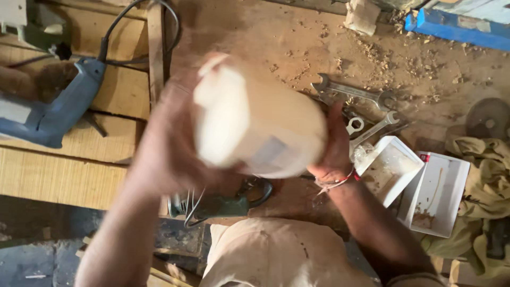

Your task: The person applies glue from a bottle to a wooden surface and then manipulates small metal components to assemble the chuck of a hand drill. They then use their fingers to tighten parts on the drill before moving toward a larger woodworking machine.

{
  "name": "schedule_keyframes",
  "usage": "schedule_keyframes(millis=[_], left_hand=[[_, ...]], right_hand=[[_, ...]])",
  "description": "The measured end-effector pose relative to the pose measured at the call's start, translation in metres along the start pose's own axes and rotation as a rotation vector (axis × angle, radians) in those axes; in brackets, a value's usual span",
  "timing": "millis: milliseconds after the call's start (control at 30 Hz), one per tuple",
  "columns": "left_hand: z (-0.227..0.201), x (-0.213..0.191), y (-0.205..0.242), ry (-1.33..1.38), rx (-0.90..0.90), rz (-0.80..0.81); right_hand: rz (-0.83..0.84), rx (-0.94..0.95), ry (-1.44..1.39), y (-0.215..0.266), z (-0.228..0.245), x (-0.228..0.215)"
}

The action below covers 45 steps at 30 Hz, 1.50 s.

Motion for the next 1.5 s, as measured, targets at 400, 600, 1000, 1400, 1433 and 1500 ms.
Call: schedule_keyframes(millis=[400,600,1000,1400,1433,1500], left_hand=[[0.014,0.01,-0.006,0.433,-0.162,0.045],[0.09,0.016,0.016,0.563,-0.217,0.019],[0.136,0.03,0.048,0.771,-0.296,-0.043],[0.153,0.032,0.064,0.915,-0.409,-0.087],[0.153,0.032,0.064,0.903,-0.397,-0.089],[0.153,0.03,0.065,0.881,-0.371,-0.094]], right_hand=[[0.095,0.115,-0.49,0.024,-0.003,-0.038],[-0.323,0.143,-0.039,0.048,0.015,-0.072],[-0.291,0.317,0.017,0.052,0.024,-0.065],[-0.394,0.27,0.135,0.074,0.041,-0.068],[-0.415,0.263,0.172,0.076,0.045,-0.068],[-0.367,0.238,0.187,0.079,0.053,-0.064]])
Point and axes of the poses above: each hand's wrist, its own y-axis away from the middle knuckle, its own x-axis out of the palm, z = x × y, the point moved 5 cm from there along -y, towards the middle knuckle, and after that the axes turned 14 degrees about -y, right-handed, at the moved point
